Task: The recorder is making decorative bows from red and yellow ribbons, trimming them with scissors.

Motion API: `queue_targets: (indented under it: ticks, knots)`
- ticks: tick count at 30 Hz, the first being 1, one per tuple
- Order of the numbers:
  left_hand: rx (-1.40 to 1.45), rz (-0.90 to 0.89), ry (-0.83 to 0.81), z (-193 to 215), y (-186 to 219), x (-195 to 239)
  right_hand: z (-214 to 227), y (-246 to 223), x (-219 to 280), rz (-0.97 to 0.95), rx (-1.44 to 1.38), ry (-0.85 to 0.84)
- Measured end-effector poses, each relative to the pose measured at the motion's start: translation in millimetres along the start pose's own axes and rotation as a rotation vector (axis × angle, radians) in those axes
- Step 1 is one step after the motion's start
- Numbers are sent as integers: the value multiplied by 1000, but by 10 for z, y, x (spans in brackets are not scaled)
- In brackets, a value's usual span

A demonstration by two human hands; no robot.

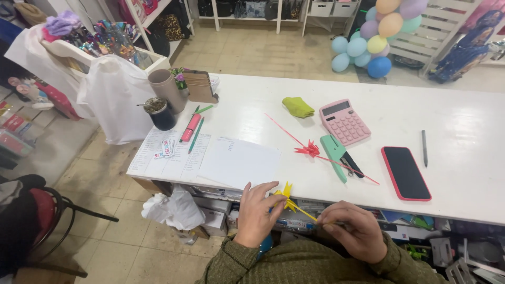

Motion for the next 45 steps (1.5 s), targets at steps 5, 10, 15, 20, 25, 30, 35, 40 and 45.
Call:
queue_targets:
  ticks: [5, 10, 15, 20, 25, 30, 35, 40, 45]
  knots:
    - [-59, 17, 10, -139, -181, -1, 197, -126, 110, -1, -51, 105]
    - [-67, -11, 29, -72, -100, 7, 280, -92, 125, 31, -87, 147]
    - [460, 245, -353, -381, -169, 109, 319, 321, -352, -348, -127, 306]
    - [823, 462, -362, -534, -342, 217, -53, 1053, -187, -592, 87, -31]
    - [719, 344, -365, -399, -168, 148, -413, 986, -216, -618, -66, -138]
    - [540, 136, -326, -308, -1, 100, -464, 1023, -227, -680, -234, -87]
    - [505, 86, -323, -239, 90, 30, -438, 1113, -190, -626, -197, -109]
    - [514, 106, -348, -332, 81, -2, -413, 1119, -161, -625, -331, -14]
    - [458, 64, -309, -333, 112, -41, -384, 1126, -150, -623, -506, 45]
Point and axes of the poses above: each hand's wrist, its own x-axis away from the middle knuckle, its own z-axis out of the back of the hand, y = z × x, the point moved 8 cm from there along -x, towards the middle knuckle, and after that the axes turned 2 degrees about -x, right-handed, at the moved point
